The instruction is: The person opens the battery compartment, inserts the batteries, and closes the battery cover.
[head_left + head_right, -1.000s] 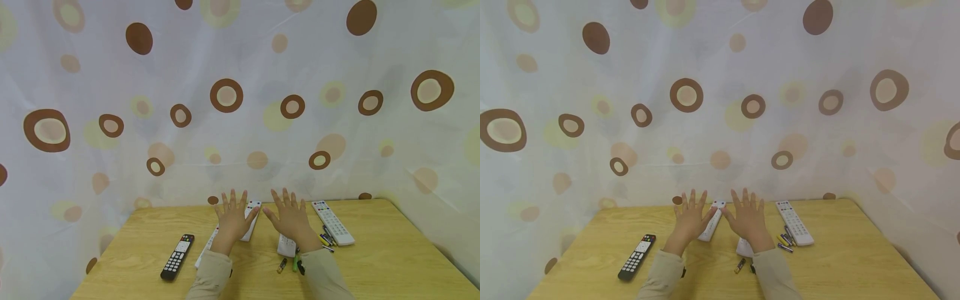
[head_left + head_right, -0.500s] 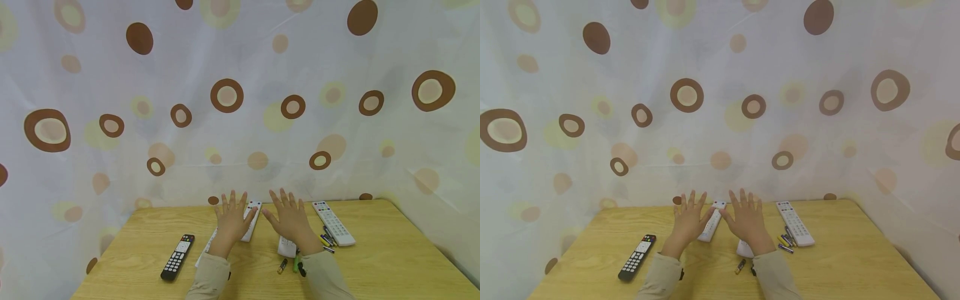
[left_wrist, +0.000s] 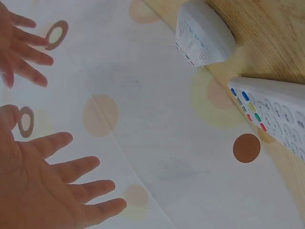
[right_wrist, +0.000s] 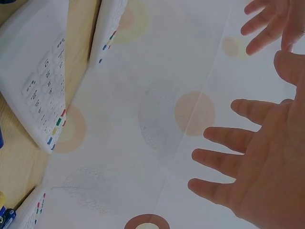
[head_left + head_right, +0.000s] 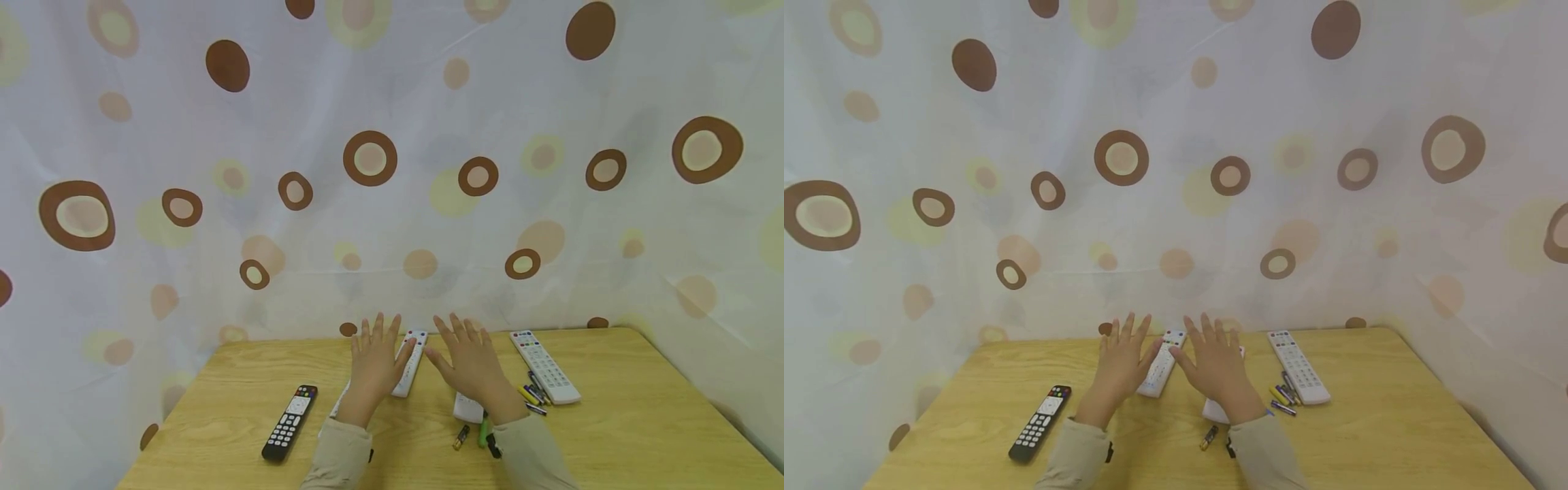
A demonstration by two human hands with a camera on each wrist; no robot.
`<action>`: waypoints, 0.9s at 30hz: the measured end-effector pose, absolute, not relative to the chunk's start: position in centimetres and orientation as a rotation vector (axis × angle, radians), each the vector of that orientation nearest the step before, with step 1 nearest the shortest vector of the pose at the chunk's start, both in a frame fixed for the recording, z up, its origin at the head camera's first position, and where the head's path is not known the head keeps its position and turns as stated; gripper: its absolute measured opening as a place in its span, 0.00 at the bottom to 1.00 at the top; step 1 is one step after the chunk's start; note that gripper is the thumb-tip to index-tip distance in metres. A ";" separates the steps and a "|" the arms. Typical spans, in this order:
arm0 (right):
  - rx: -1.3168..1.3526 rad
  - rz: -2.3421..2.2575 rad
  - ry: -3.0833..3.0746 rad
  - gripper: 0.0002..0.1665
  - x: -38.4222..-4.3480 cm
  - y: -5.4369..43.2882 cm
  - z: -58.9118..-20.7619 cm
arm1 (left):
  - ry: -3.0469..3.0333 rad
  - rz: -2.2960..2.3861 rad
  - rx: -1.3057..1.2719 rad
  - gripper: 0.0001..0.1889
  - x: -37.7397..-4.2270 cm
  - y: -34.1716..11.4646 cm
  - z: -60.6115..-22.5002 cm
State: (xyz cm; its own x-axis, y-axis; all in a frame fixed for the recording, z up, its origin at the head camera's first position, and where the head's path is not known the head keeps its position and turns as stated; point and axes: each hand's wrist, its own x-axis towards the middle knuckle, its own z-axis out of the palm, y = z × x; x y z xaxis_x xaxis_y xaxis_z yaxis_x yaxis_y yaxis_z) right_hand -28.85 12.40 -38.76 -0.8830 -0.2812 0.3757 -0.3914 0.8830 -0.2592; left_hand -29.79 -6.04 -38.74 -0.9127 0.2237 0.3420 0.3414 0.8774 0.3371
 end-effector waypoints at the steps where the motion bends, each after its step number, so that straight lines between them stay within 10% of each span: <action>1: 0.505 0.473 -2.714 0.38 -28.8 12.3 -38.8 | -2.746 -0.569 -0.422 0.32 -29.8 -6.1 -38.8; 27: 0.708 0.562 -2.519 0.33 -27.7 11.6 -39.0 | -2.518 -0.570 -0.440 0.25 -28.7 -8.5 -37.8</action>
